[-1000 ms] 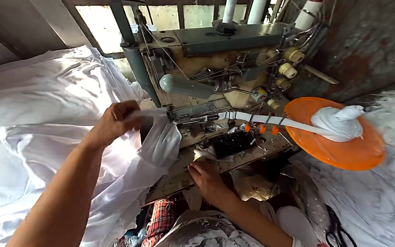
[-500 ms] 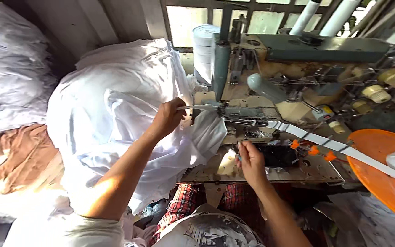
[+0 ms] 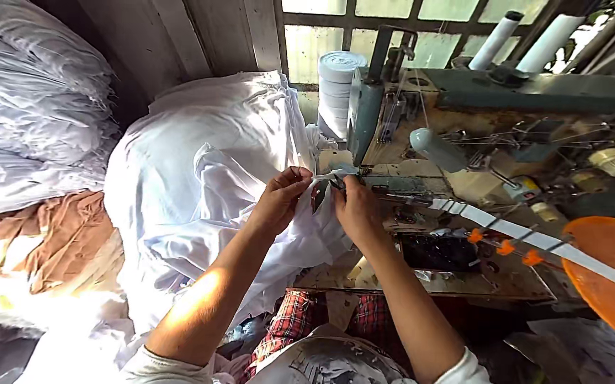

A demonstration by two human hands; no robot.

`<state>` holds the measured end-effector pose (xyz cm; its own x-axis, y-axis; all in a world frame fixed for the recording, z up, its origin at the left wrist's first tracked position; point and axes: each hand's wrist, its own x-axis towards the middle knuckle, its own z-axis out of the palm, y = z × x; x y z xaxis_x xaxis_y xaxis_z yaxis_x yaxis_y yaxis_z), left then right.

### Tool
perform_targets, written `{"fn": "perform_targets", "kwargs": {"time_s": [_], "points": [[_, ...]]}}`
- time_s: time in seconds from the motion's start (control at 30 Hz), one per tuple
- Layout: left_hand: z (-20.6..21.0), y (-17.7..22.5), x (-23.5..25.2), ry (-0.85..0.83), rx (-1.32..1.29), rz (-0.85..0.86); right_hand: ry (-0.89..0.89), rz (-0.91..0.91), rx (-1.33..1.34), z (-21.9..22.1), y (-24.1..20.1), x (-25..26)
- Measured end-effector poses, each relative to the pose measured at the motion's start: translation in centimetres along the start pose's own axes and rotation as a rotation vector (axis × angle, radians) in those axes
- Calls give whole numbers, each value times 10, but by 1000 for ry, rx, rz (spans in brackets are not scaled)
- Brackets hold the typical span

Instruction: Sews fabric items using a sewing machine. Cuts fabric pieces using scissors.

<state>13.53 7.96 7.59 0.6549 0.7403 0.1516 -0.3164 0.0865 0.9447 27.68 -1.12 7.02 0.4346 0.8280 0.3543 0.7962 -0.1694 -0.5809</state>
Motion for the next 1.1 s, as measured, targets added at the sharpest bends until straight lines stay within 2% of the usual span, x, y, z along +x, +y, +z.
{"fn": "perform_targets", "kwargs": {"time_s": [0.13,0.27,0.4,0.47,0.53,0.57,0.67,0.7,0.73,0.77,0.83,0.93,0.97,1.03,1.1], "points": [[-3,-9,-7,-60,30,57,93,-11,98,5,-1,0],[-3,-18,-15,-107,91,127,59,-8,108,7,-3,-1],[-7,-18,-14,-145,160,157,130,-162,80,15,10,-3],[-21,-12,-9,-102,273,247,219,-241,122,18,22,-14],[-55,0,-1,59,287,386,240,-229,142,13,40,-39],[-76,11,0,200,270,447,220,-196,108,11,53,-56],[-138,38,-7,750,423,498,105,-109,-60,14,94,-107],[-145,41,-12,829,520,494,85,-111,-110,19,106,-117],[-143,41,-16,823,635,527,80,-129,-146,24,114,-124],[-130,38,-20,735,770,589,75,-149,-171,29,119,-127],[-80,22,-32,413,1037,663,55,-172,-197,32,122,-125],[-27,-8,-41,-187,1410,542,30,-192,-208,31,124,-117],[-26,-20,-39,-302,1517,517,47,-207,-183,31,125,-115],[-40,-40,-41,-360,1596,521,132,-267,-90,34,124,-116],[-53,-39,-50,-370,1595,500,174,-319,39,34,115,-112]]}}
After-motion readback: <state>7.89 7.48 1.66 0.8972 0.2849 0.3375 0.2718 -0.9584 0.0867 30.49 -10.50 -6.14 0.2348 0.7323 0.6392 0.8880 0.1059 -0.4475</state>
